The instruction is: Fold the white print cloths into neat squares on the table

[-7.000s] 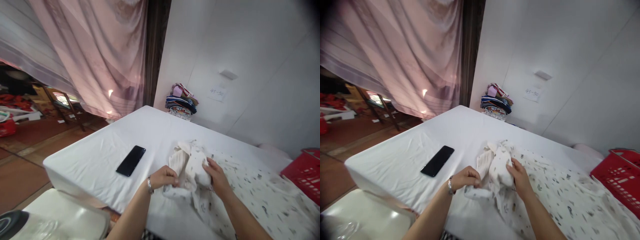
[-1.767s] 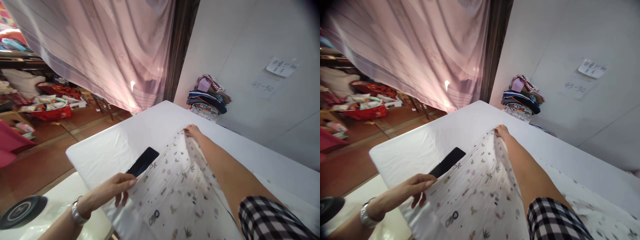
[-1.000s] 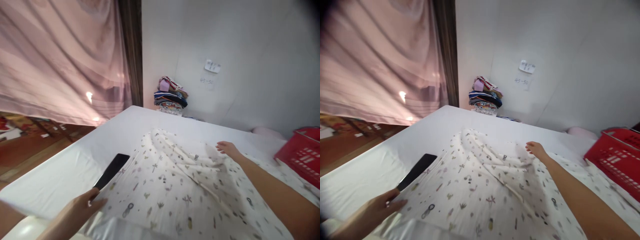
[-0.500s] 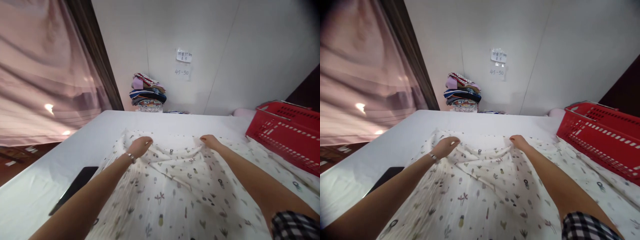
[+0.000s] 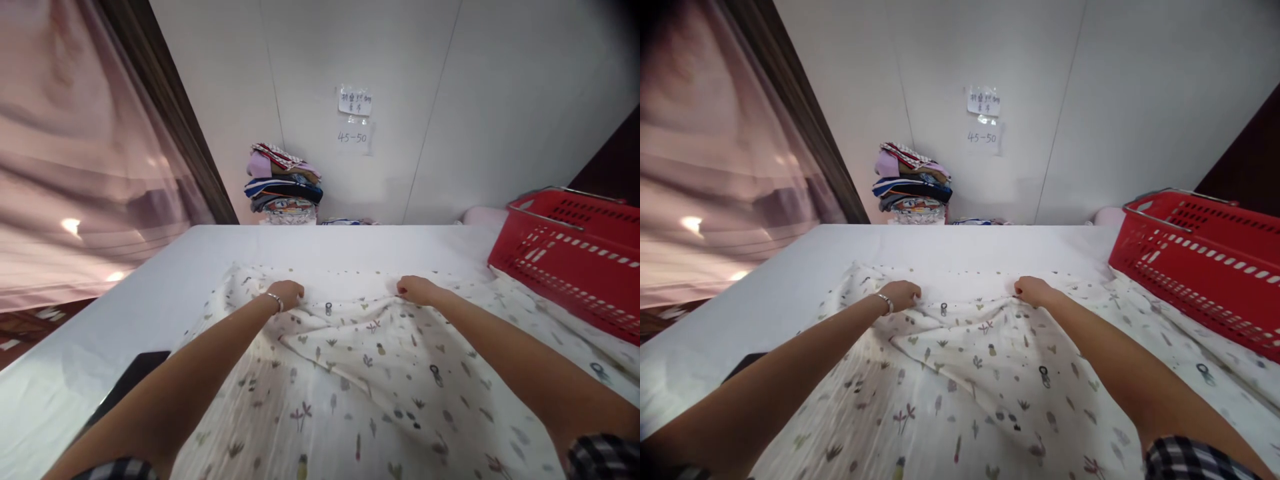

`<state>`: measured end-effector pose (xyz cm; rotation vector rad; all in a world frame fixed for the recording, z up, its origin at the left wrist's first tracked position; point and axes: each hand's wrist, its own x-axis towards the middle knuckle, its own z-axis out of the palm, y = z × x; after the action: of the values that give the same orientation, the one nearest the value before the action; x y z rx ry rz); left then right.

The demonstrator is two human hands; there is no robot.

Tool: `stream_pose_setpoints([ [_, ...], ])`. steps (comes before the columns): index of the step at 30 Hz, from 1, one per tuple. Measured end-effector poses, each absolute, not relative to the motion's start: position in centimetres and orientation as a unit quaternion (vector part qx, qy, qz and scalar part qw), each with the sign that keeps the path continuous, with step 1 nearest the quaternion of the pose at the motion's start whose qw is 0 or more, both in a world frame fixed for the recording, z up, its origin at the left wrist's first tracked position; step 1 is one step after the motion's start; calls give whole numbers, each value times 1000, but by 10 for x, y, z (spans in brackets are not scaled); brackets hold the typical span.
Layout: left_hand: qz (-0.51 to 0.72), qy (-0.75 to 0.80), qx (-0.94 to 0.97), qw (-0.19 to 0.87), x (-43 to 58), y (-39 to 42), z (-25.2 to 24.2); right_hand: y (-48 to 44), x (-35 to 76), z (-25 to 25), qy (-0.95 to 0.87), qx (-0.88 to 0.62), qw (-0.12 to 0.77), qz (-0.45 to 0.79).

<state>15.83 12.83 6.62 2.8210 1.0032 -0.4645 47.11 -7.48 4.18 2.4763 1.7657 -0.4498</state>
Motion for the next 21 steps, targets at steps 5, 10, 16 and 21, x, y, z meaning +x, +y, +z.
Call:
stream_pose_setpoints([
  [5, -100, 361, 927, 15, 170, 144, 80, -69, 486, 54, 530, 843, -21, -90],
  [10, -39, 407, 912, 4, 199, 159, 75, -53, 494, 45, 476, 877, -31, -54],
  [16, -18, 399, 916, 42, 217, 161, 39, -49, 497, 25, 458, 887, -17, -44],
  [21, 17, 404, 911, 79, 214, 170, 30, -57, 501, 22, 441, 897, -14, -24],
])
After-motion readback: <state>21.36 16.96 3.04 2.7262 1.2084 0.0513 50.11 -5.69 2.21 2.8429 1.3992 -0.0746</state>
